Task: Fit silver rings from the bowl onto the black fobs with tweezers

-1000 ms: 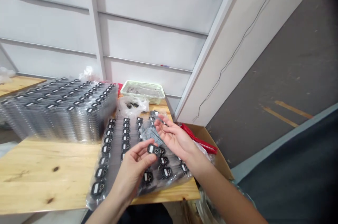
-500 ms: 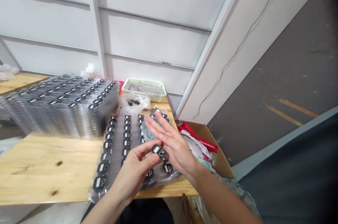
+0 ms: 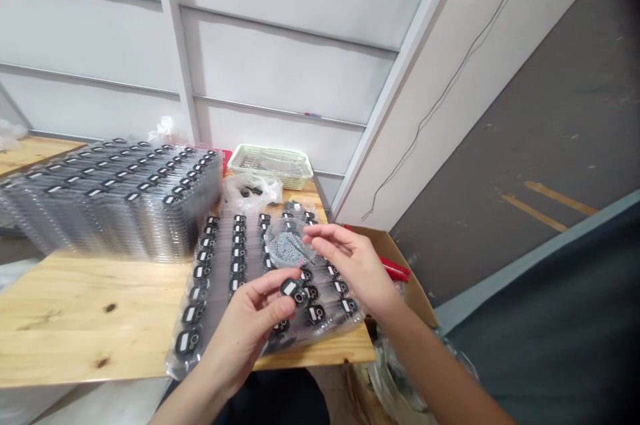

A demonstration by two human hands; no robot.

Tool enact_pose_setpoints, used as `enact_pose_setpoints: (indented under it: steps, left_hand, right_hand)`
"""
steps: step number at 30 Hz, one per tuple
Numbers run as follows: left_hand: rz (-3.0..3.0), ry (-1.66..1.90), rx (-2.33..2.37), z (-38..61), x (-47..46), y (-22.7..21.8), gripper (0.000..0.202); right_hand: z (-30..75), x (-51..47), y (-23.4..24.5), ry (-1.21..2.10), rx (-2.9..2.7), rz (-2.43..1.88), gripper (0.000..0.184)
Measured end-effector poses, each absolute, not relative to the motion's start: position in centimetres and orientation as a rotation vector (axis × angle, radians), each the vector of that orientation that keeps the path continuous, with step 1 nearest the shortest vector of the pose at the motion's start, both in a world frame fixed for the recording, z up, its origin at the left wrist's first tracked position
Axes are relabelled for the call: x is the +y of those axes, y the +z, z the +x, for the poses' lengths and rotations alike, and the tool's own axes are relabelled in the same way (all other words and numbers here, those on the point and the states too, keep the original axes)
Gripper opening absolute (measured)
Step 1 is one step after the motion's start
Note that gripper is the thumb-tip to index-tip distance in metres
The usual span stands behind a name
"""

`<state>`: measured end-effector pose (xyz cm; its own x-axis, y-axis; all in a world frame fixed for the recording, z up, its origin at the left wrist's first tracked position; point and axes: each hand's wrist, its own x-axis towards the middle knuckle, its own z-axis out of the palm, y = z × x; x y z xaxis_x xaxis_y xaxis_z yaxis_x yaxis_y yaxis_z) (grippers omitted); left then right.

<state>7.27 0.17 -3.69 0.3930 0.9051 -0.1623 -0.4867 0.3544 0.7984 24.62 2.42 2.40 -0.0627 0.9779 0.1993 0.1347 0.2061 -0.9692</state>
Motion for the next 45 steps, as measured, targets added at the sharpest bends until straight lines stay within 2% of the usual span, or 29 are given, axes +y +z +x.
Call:
enact_pose_setpoints:
  steps: [5,8,19,25,27,33,45]
  left_hand:
    - [0.775,1.012,0.638,7.4,0.1,-4.0,0.043]
    - [0.789,0.998,0.645,7.3,-0.2,-4.0,0.043]
    - [0.681,0.879,0.549,6.6,-1.8,-3.3,0.048]
    - [0.612,0.876,0.453,5.7,-2.4,-3.2,0.031]
    - [0.606,0.861,0.461,5.4,-2.5,-3.3,0.031]
    - [0.616,0.839,0.458,4.7,-2.6,-3.5,0.031]
    - [0.617,0.842,0.473,4.4,-2.6,-4.3,0.032]
  right_hand:
    - [24.9,1.6,2.9,0.836,-1.729,-1.264,0.008]
    - [24.8,1.6,2.7,0.837,-1.744,-1.296,0.005]
    - [24.1,-0.9,2.5,1.108,-1.51,-1.221,0.012]
    - [23.2,-2.2,1.6,1.193,-1.524,-1.153,0.012]
    - [23.1,-2.3,1.6,1.224,-1.539,-1.147,0.014]
    - [22.7,-2.4,2.2,1.081,-1.709,-1.179,0.019]
    - [22.5,-2.4,1.5,1.1,-1.745,-1.164,0.016]
